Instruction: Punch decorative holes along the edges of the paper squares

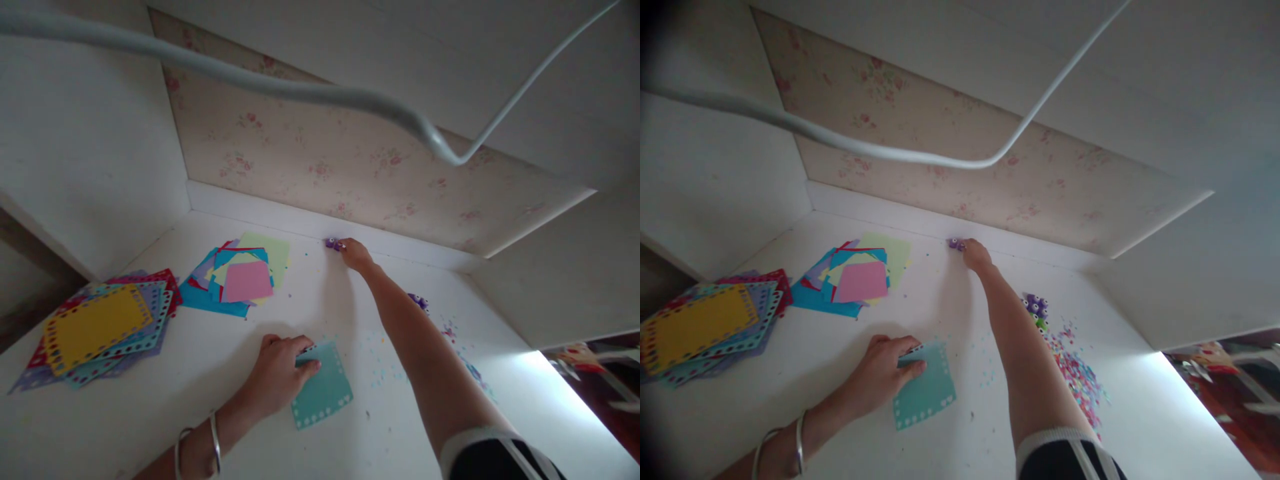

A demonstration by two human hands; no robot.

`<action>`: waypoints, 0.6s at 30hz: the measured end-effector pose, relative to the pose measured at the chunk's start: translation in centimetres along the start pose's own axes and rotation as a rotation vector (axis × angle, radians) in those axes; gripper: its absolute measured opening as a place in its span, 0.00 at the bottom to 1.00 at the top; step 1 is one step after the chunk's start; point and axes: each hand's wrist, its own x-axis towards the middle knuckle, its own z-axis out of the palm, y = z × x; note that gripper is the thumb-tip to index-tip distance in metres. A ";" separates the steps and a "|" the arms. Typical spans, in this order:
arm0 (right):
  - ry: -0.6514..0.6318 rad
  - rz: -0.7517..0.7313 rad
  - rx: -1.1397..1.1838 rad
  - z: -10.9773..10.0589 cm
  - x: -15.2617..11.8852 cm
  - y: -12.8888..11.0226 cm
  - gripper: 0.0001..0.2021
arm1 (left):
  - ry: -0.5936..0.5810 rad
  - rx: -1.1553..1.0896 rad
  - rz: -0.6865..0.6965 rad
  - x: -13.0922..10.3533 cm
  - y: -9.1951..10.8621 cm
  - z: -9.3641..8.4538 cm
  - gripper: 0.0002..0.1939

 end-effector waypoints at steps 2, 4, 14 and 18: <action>-0.010 0.027 0.020 -0.1 -0.1 0.1 0.15 | -0.019 -0.001 0.006 0.0 0.1 -0.3 0.08; -0.013 0.058 0.050 -0.3 -0.6 0.1 0.16 | -0.025 -0.009 0.016 0.0 0.2 -0.5 0.08; 0.160 0.132 0.477 -1.1 -12.4 -2.3 0.12 | -0.009 -0.005 0.011 0.0 0.7 -1.1 0.09; 0.229 0.113 0.698 -0.7 -21.6 -4.4 0.15 | -0.011 -0.064 0.016 -0.1 0.8 -1.3 0.09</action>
